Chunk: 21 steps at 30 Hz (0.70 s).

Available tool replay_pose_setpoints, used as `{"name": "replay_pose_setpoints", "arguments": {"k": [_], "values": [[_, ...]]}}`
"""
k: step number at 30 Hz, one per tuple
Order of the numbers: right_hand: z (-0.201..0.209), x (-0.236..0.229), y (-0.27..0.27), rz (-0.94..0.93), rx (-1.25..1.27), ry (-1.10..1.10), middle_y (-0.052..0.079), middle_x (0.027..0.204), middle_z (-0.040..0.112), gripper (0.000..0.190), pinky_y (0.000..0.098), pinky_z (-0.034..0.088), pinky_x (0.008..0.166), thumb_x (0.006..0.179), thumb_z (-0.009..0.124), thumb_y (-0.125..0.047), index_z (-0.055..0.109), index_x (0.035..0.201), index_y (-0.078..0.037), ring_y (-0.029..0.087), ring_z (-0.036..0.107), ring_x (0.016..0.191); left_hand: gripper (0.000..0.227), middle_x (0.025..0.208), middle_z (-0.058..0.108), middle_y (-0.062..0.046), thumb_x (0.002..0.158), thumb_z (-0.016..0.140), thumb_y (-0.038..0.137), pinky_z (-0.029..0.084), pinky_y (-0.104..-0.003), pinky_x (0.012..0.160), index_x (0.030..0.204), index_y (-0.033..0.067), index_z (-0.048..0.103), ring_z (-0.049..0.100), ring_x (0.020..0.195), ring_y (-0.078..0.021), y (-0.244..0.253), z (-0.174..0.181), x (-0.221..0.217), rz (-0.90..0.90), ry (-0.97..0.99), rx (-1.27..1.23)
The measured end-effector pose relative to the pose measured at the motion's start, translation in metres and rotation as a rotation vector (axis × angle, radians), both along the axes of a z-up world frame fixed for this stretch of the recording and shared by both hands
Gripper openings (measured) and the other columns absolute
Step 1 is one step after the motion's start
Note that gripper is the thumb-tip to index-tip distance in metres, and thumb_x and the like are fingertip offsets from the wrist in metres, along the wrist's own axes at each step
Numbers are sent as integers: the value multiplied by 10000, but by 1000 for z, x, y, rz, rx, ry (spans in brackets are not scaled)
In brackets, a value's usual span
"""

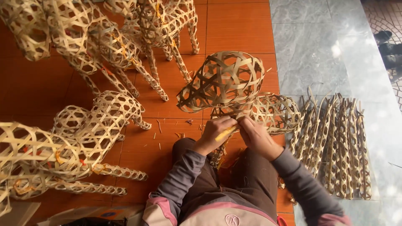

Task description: Assembling and trimming woven bamboo animal figures

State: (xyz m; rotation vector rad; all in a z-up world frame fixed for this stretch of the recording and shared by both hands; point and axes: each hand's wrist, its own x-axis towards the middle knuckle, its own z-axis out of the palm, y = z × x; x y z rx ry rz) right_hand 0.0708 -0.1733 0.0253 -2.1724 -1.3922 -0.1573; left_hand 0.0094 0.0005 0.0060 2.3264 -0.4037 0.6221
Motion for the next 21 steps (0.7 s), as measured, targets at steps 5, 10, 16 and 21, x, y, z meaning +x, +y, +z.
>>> {"name": "replay_pose_setpoints", "arguments": {"k": [5,10,16,21], "values": [[-6,-25,9,-96,606,276,137,925,567,43,312,510,523,865,648,17,625,845,-13,207,594,643,141,891,681,-114,858,668,-52,557,-298,773,974,27,668,669,794,-231,-3,7,-5,-46,-172,-148],[7,-37,11,-160,656,115,116,907,599,74,272,495,481,813,710,10,702,876,-28,205,599,577,134,914,676,-70,878,667,-21,550,-277,794,968,79,670,658,828,-186,-4,-2,-6,-23,-213,-44],[17,-24,19,-15,662,-129,201,1034,681,274,341,545,565,800,617,96,682,1048,-1,341,680,682,79,891,694,-106,874,684,1,557,-269,764,930,56,686,666,795,-190,-7,20,-12,15,-173,-37],[0,-15,13,-30,695,-199,167,902,712,143,316,547,577,830,627,80,698,935,15,305,681,643,121,893,697,-104,857,696,-22,558,-290,773,951,54,694,672,816,-201,-7,35,-14,6,-211,-75]]}}
